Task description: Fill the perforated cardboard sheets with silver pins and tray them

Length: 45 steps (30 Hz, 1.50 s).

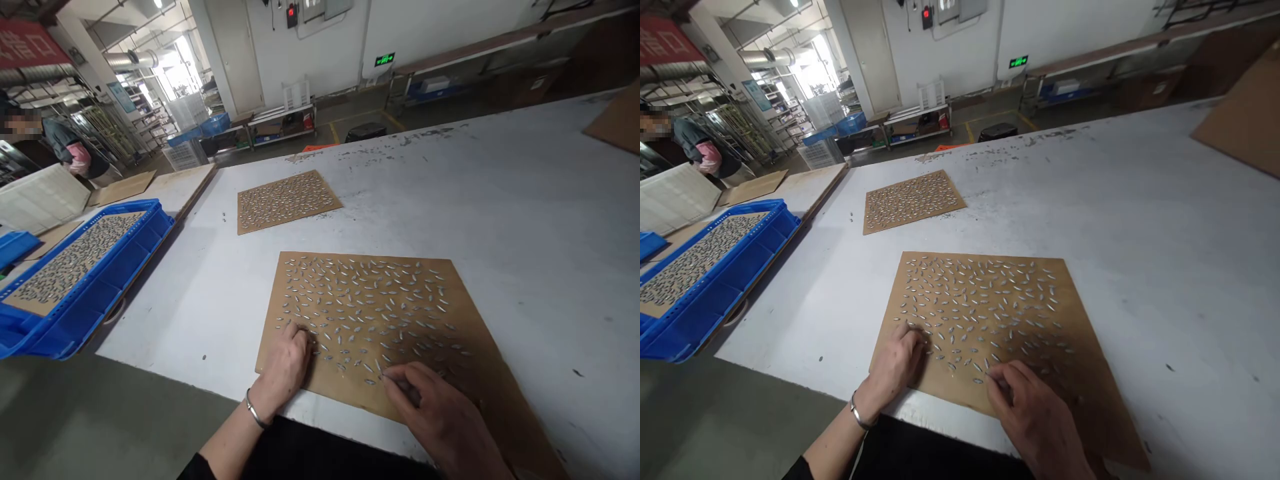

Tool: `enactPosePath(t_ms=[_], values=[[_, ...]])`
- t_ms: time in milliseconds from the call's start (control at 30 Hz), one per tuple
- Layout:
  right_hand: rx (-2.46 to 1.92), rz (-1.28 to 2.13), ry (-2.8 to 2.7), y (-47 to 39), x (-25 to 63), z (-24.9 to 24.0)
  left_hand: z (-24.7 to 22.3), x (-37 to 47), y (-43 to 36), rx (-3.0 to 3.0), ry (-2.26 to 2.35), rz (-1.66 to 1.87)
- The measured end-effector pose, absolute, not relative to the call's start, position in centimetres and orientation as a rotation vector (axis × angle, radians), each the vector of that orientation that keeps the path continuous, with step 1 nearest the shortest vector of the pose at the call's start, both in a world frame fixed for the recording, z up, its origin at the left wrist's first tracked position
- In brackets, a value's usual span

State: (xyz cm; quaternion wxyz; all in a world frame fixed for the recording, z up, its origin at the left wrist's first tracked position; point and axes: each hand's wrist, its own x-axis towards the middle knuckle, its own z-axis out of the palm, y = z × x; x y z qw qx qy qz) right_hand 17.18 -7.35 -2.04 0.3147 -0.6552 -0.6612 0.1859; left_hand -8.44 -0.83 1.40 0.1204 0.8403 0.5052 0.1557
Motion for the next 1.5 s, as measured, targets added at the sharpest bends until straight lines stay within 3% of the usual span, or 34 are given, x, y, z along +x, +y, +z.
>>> enactPosePath(t_ms=[200,467,733,1100,1500], values=[[-1.757,0.465,-1.722,-7.6,17.8,-2.0,0.6,-7.4,0.9,2.555,1.543,0.100],[-1.909,0.345,-1.599,-6.0,23.7,-1.0,1.1,-9.3,1.8,2.419,1.587,0.379],[-2.159,0.413,-1.770,1.7,28.3,1.2,1.8,-14.1,2.1,2.162,1.780,0.630],[-1.965,0.537,-2.069,8.1,25.0,1.5,0.5,-16.0,1.7,2.009,1.872,0.632],[-2.011,0.403,-2.262,9.2,20.9,1.8,0.1,-16.6,1.2,1.959,1.860,0.644]])
